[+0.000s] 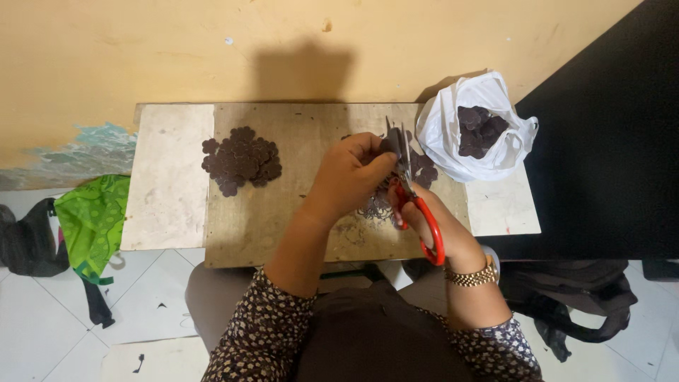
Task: The person uses red-handled scissors to cut dark brown material into small circular pieces. The cut pieces are placed into a white plastic bag on the table. The person repeatedly picks up material, cuts it, and transfers the pieces to the bag.
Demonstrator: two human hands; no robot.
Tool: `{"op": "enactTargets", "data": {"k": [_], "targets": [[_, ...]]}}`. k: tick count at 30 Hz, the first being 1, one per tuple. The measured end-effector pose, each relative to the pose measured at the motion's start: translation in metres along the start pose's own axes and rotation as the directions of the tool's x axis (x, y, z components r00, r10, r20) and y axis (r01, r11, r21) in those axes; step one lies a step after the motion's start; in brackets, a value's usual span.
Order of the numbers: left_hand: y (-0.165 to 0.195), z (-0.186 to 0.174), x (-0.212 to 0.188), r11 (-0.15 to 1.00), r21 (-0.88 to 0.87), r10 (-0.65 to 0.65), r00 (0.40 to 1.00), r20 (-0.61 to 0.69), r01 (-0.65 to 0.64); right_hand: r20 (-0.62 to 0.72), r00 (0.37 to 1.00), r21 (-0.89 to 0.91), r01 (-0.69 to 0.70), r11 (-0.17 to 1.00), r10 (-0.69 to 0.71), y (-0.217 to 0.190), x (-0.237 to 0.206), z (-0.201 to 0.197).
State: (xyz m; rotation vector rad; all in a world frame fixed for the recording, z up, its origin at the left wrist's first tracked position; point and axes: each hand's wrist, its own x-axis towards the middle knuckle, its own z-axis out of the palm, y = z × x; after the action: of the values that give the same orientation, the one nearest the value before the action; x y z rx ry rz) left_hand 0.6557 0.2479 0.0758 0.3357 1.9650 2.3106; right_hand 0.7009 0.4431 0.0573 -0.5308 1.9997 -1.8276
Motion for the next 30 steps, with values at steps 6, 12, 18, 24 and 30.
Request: {"op": "enactTargets", "data": {"k": [6, 12, 18, 24, 30], "targets": [[0.017, -0.01, -0.011, 0.984, 0.132, -0.13, 0.99, 0.059, 0.121, 0.116, 0.991, 0.043, 0.055, 0.998, -0.059, -0.018, -0.018, 0.005], [0.02, -0.013, -0.025, 0.997, 0.049, -0.07, 0.992, 0.109, 0.065, 0.108, 0.994, -0.062, -0.013, 0.998, 0.02, -0.022, -0.032, 0.014], [0.031, -0.023, -0.033, 0.964, 0.217, -0.179, 0.979, 0.099, 0.154, 0.089, 0.995, -0.103, -0.038, 0.994, 0.047, -0.025, -0.037, 0.022], [0.033, -0.021, -0.041, 0.979, 0.124, -0.175, 0.976, 0.127, 0.16, 0.108, 0.994, -0.107, -0.002, 0.994, 0.013, -0.025, -0.048, 0.024], [0.029, -0.024, -0.046, 0.977, -0.021, -0.205, 0.959, 0.196, 0.213, 0.137, 0.99, -0.128, 0.05, 0.991, -0.032, -0.027, -0.054, 0.028]]}}
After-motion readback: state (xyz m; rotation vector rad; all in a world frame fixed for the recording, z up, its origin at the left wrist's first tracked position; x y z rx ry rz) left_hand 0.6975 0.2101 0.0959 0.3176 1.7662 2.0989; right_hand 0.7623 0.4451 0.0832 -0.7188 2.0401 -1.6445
